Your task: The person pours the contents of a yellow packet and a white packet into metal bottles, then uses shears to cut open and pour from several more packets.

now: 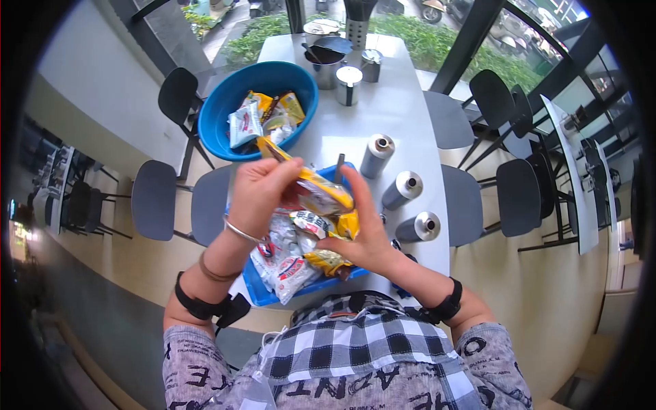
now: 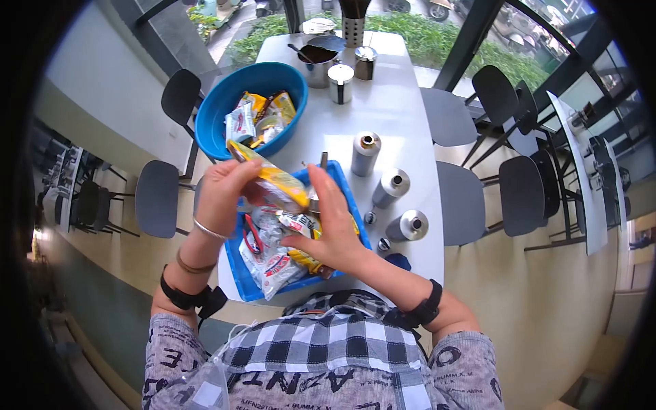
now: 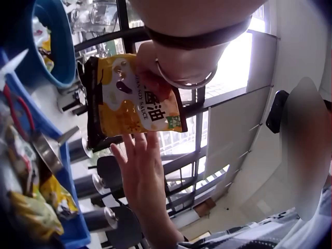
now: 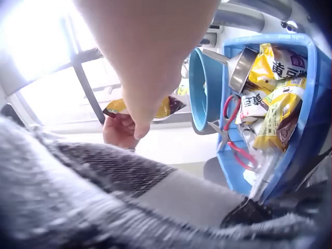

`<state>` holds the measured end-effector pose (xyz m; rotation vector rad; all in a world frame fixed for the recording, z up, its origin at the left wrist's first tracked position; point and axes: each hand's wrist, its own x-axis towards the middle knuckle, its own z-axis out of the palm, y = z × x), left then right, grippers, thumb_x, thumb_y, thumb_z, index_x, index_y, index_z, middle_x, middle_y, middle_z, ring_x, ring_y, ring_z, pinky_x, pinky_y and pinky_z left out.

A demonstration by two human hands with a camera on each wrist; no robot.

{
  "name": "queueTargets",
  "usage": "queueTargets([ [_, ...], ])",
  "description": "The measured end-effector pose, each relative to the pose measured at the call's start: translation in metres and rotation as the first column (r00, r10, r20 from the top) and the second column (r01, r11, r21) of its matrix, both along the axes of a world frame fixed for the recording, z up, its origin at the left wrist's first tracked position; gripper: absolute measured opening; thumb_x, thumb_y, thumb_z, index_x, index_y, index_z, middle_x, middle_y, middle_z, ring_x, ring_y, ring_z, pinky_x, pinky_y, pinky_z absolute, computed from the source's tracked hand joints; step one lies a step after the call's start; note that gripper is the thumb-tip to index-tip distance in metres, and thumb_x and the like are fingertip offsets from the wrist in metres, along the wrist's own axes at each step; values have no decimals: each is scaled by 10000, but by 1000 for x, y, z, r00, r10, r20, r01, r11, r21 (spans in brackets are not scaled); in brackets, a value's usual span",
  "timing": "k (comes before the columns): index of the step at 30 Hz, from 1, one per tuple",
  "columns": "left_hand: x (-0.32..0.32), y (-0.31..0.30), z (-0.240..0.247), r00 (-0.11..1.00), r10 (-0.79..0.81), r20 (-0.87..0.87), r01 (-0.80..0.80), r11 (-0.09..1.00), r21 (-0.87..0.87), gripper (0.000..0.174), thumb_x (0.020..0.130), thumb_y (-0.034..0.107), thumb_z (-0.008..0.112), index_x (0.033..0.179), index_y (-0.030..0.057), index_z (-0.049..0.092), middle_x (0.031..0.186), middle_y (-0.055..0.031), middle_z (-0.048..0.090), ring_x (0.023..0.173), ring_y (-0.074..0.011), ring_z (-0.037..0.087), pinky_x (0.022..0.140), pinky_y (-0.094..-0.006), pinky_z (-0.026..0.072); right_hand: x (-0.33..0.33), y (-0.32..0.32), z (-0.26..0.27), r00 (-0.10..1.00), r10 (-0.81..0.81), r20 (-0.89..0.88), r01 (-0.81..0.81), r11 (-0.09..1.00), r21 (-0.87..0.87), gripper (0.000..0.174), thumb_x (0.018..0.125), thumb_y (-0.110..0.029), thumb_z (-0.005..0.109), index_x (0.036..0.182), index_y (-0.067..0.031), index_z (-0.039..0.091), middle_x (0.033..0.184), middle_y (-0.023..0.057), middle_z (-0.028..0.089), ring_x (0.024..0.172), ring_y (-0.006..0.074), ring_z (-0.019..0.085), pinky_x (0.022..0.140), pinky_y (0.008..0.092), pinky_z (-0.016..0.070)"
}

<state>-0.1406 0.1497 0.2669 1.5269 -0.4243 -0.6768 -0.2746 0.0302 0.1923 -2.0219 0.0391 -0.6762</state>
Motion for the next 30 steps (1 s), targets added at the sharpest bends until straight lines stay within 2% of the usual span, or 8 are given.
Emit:
queueTargets([
  [2,-29,-18,0,993,-77,-91,75,997,-28,261,822,225,560,692,4,608,570,-66,581,453,-101,519,453,-194,408,-18,-12,5,985,-82,151,80,997,23,812,606,-106,760,1281,-30,314,1295,176,361,1224,315,335,994,382,294],
  [8,-92,-82,-7,911,-370,-181,375,927,-5,344,847,297,535,675,7,604,565,-61,579,440,-93,511,435,-196,393,-81,-58,2,888,-312,337,187,916,355,93,836,-48,540,925,-25,544,949,117,594,958,242,540,859,339,413],
  [14,-113,-139,3,767,-639,-48,636,768,-73,350,863,336,509,807,22,653,595,-51,598,512,-83,543,497,-188,425,-131,-97,11,740,-624,254,415,719,558,86,878,-110,513,900,-45,564,859,48,607,777,115,576,717,245,452],
  [18,-100,-140,-53,827,-540,159,528,842,113,282,848,268,545,907,9,639,704,-45,618,620,-77,553,579,-201,458,-155,-122,16,630,-709,317,331,614,717,109,861,-193,555,882,-87,571,822,6,604,730,91,576,638,225,462],
  [20,-111,-131,-126,855,-497,149,465,861,205,472,708,289,666,1043,-28,563,879,-134,617,822,-176,598,741,-283,476,-168,-124,27,573,-768,286,351,545,761,112,859,-208,557,874,-98,572,835,7,610,735,102,586,644,234,470],
  [23,-140,-126,-184,770,-586,250,407,754,515,924,542,259,765,1277,-3,271,1240,-211,391,1147,-321,407,970,-362,336,-188,-132,26,554,-787,271,367,523,770,113,858,-224,557,872,-113,574,843,10,618,746,107,595,647,237,474],
  [26,-162,-139,-215,729,-439,525,230,880,417,952,525,206,768,1288,0,237,1235,-206,396,1145,-331,404,977,-366,331,-202,-131,27,544,-805,237,394,494,775,118,857,-227,559,862,-110,576,838,9,619,746,104,596,649,231,470],
  [30,-175,-157,-225,859,-303,412,213,945,250,928,511,137,771,1281,87,255,1202,-179,428,1115,-348,425,950,-380,358,-220,-131,19,559,-803,206,426,491,760,139,858,-234,557,852,-96,574,831,10,619,738,100,595,653,222,464],
])
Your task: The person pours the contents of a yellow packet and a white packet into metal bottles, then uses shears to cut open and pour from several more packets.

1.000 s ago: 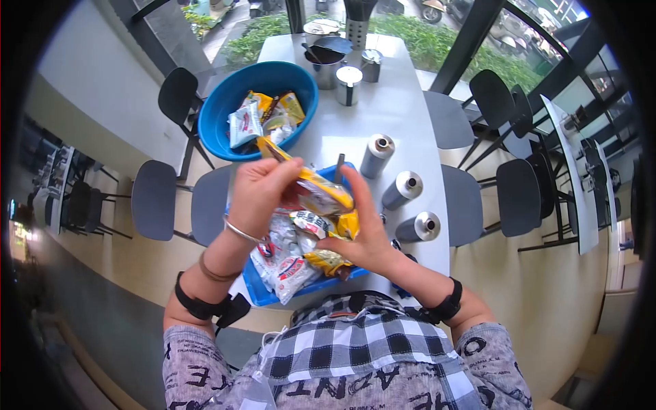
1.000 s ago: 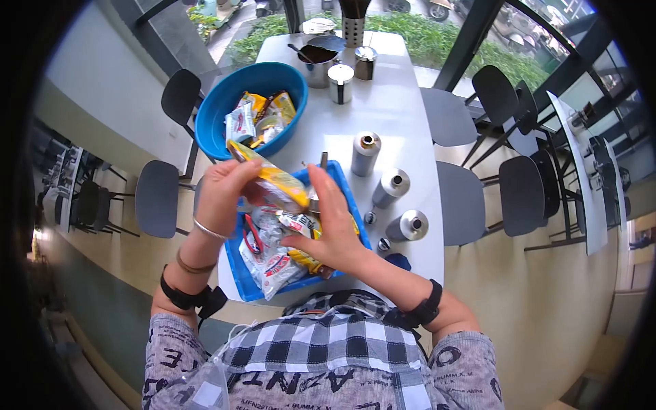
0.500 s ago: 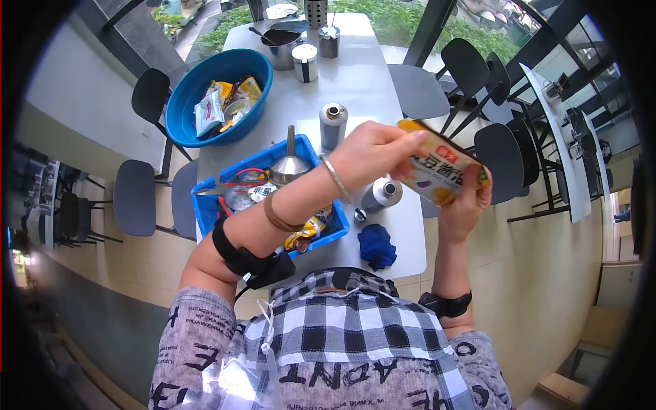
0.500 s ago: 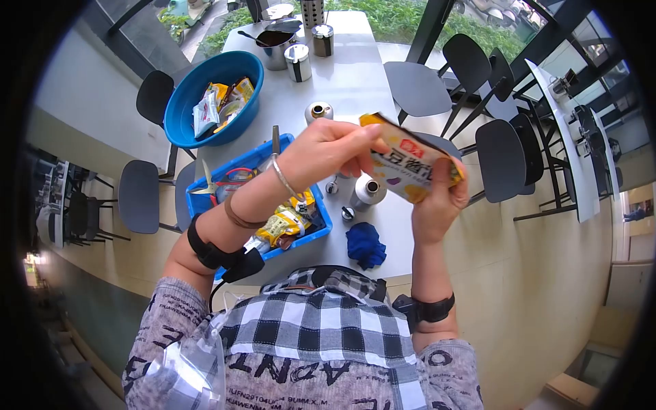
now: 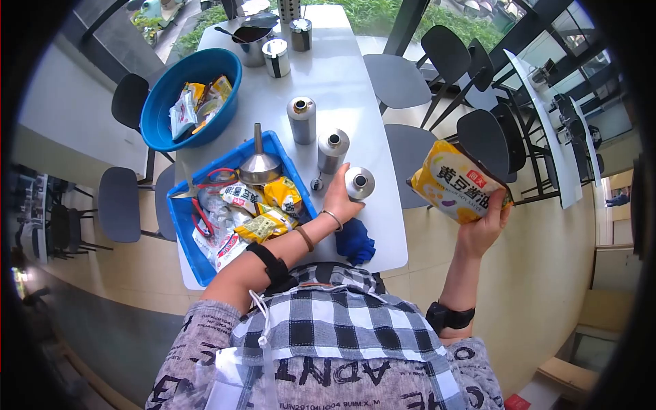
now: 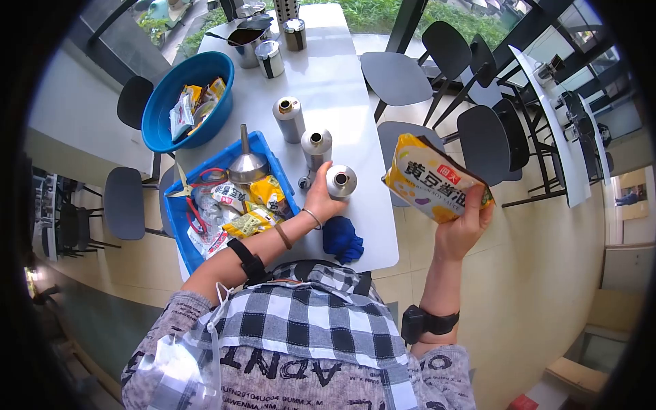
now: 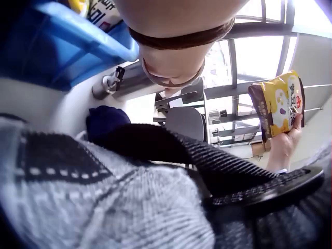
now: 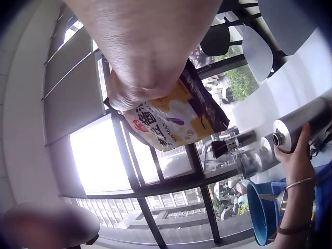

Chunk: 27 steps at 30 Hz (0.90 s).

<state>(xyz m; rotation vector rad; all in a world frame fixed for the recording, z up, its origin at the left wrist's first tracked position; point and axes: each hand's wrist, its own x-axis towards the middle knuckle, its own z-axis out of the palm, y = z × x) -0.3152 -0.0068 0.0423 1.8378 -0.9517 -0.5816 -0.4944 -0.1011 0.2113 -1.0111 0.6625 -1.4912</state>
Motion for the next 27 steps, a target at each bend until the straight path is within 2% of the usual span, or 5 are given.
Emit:
queueTargets([
  [5,2,-4,-3,999,20,-48,-26,993,-113,825,499,153,787,1198,98,353,1119,-130,489,1068,-334,465,910,-377,388,-16,1,-11,996,80,-43,-82,996,-45,159,878,-212,521,877,-64,582,820,20,615,748,104,583,687,233,456],
  [7,2,-4,1,1000,25,3,-24,993,-115,762,513,155,789,1163,80,399,1097,-118,494,1050,-292,489,900,-349,400,-20,-1,-16,993,83,-79,-89,993,-80,164,878,-210,521,879,-58,581,832,28,614,760,107,579,700,236,453],
  [10,3,-2,16,986,-19,163,58,969,-238,744,501,173,790,1134,100,407,1058,-117,512,1005,-317,495,860,-384,410,-26,-4,-19,983,122,-139,-138,983,-118,172,879,-204,517,882,-44,578,859,54,611,787,123,572,722,246,448],
  [17,0,12,92,976,-177,129,211,919,-333,695,530,145,782,1121,75,422,1048,-109,501,980,-292,506,845,-363,408,-35,-9,-8,927,301,-225,-347,914,-211,149,868,-157,528,870,-11,554,885,132,594,835,202,555,745,299,438],
  [27,-11,18,121,954,-205,220,270,905,-329,656,518,150,765,1087,79,448,1020,-109,507,969,-301,492,827,-379,395,-37,-9,7,875,373,-310,-446,869,-214,146,875,-168,510,854,-28,548,843,81,564,836,232,518,730,328,421],
])
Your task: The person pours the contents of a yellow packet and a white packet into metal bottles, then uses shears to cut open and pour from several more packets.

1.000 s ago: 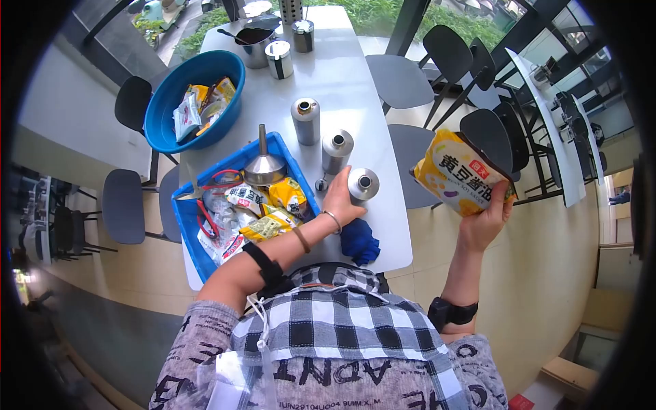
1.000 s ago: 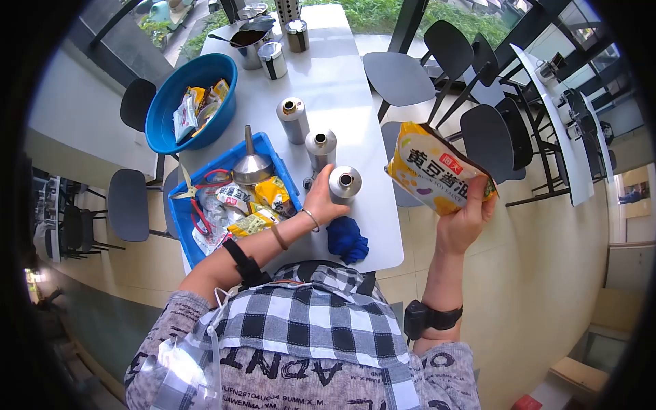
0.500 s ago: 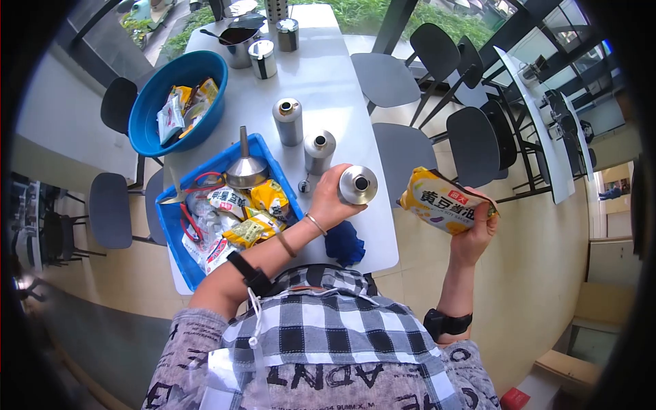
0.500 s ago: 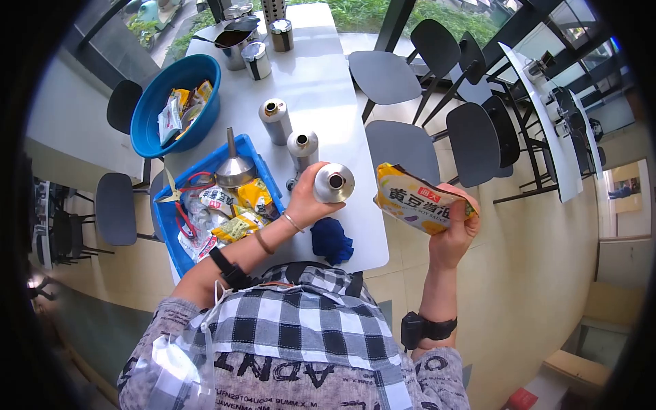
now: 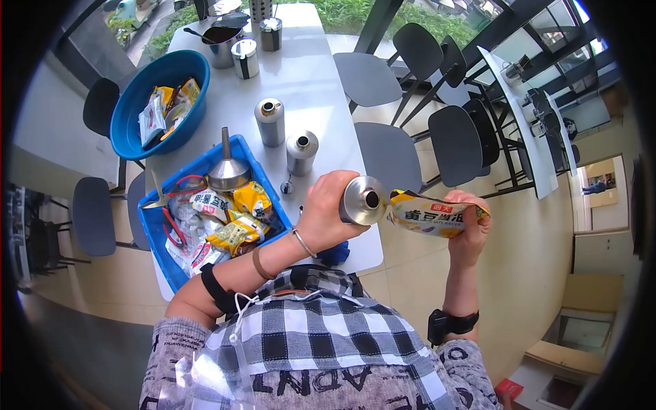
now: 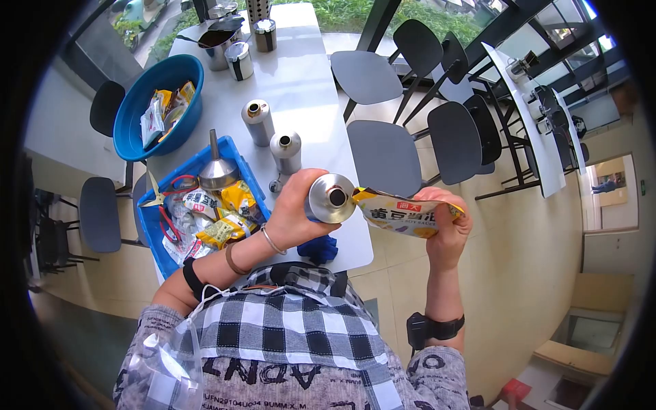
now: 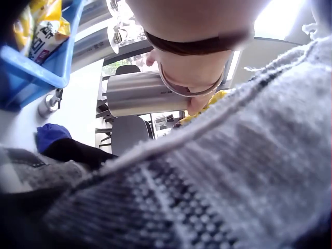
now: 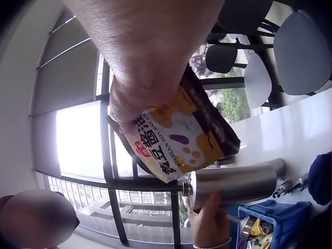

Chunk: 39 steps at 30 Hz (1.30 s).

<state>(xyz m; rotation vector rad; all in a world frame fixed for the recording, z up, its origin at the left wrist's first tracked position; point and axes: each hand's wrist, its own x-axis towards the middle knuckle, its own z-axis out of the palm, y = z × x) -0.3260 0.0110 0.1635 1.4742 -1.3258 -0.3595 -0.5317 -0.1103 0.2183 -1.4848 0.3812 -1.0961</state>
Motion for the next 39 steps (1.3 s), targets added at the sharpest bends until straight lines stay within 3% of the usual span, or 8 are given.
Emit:
queueTargets([
  [17,3,-1,-2,1000,2,18,-2,1000,-15,659,521,129,777,1088,69,446,1016,-118,503,957,-305,495,831,-372,403,3,-4,10,993,57,-106,-64,996,-64,58,852,-72,509,845,-22,536,827,93,561,812,237,534,740,348,420],
  [39,6,-4,-14,1000,-9,29,8,1000,22,677,539,188,801,1096,60,437,1015,-121,499,958,-301,499,827,-368,410,3,-11,20,976,44,-211,-73,989,-131,56,838,-55,537,852,-4,557,824,122,596,797,213,567,735,329,441],
])
